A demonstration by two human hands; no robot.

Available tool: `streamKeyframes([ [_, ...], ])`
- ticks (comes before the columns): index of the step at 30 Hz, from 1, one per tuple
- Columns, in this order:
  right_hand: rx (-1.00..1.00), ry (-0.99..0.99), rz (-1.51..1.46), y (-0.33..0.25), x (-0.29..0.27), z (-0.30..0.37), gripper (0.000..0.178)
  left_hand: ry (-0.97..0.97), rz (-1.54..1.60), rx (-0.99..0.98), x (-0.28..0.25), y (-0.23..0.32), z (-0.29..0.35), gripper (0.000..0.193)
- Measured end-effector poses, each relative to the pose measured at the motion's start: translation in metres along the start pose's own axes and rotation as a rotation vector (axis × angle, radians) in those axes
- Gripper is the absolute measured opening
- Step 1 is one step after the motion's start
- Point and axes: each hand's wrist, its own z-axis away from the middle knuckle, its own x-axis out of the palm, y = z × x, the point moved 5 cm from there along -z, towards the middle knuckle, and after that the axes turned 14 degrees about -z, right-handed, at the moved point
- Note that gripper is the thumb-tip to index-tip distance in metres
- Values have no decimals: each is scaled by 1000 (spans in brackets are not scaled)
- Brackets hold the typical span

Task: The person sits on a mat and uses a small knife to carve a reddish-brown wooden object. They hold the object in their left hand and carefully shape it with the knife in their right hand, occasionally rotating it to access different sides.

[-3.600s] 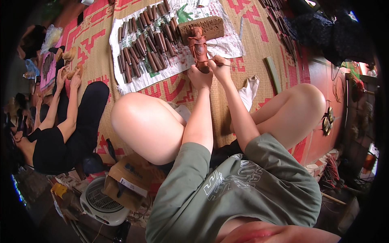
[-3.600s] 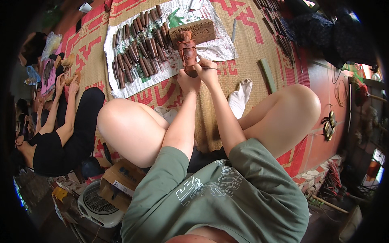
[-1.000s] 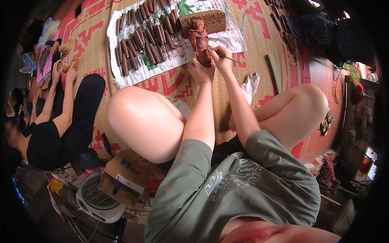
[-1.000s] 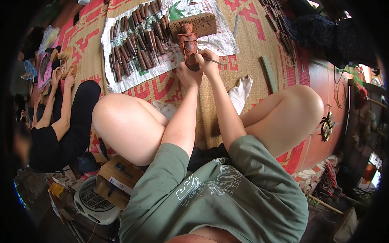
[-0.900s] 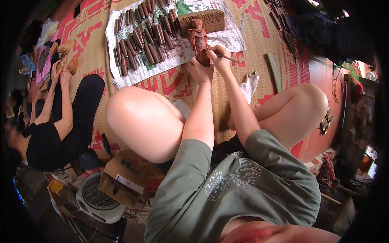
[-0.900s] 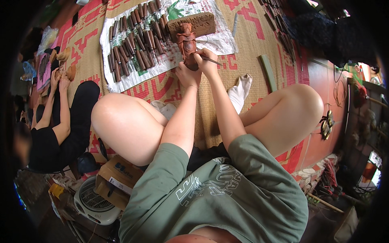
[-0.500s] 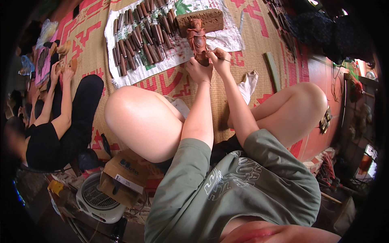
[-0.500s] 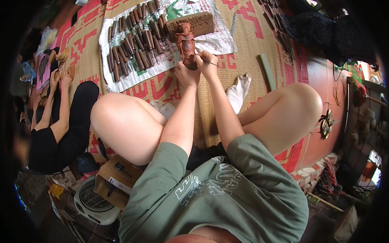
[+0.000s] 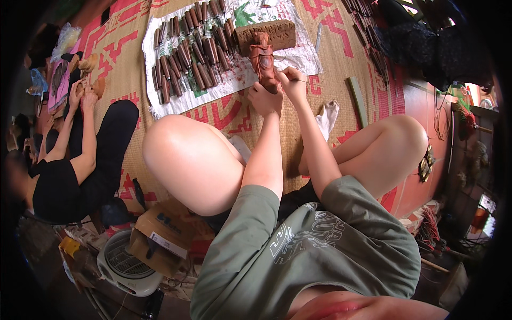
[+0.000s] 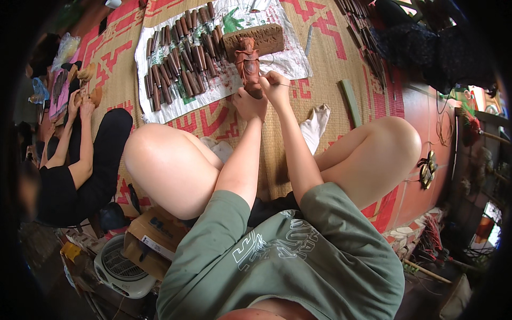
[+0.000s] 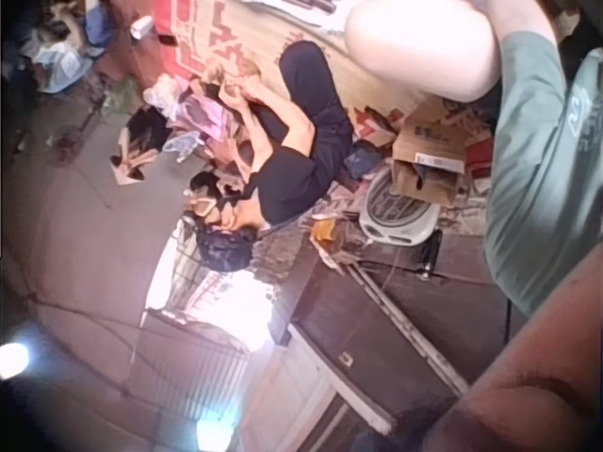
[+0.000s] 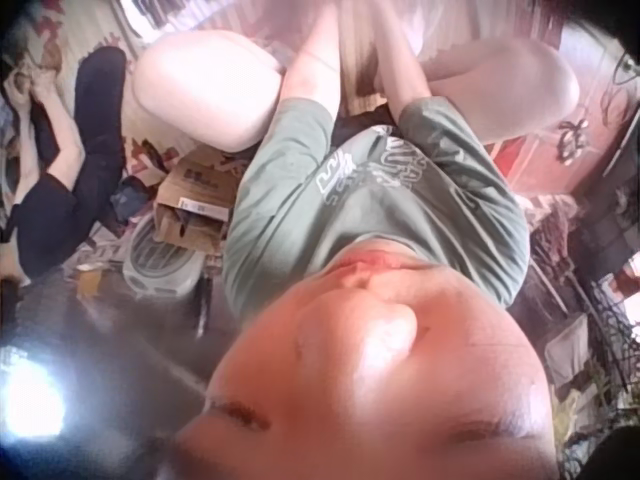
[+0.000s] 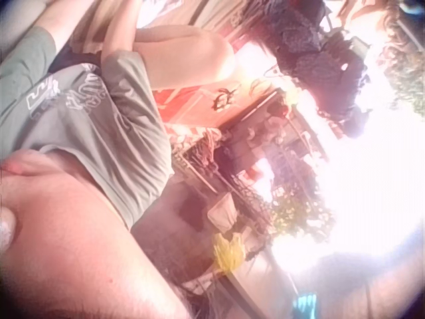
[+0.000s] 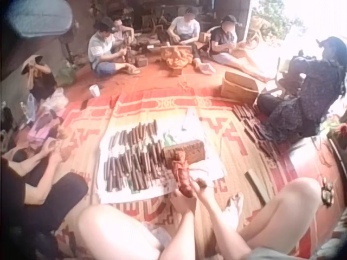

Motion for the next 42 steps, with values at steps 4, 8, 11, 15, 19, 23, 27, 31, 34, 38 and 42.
streamKeyframes([
  [4,-5,11,85,2,4,-2,13,-30,35,-14,4,1,0,55],
  [8,60,-18,99,2,-6,9,10,45,-13,17,6,0,2,57],
  [11,8,4,118,-16,-9,14,10,33,-1,30,6,-2,2,58],
  [15,-18,32,109,-11,-23,14,9,-3,48,60,5,-1,0,59],
  [19,-35,60,83,-9,-30,17,10,31,34,71,8,-1,-1,60],
  [23,-18,56,124,-9,-36,15,10,-10,-13,44,3,5,0,59],
  [27,1,43,163,-14,-28,13,12,-63,4,15,1,7,0,62],
  [31,19,11,164,-15,-17,2,14,-44,-81,13,5,15,4,58],
  [34,-66,-58,222,-18,-4,-6,13,18,-136,24,8,20,7,52],
  [38,-76,-119,184,-16,8,-11,14,26,-191,16,11,20,8,52],
  [42,-68,-131,188,-16,10,-14,13,10,-177,32,4,23,8,48],
])
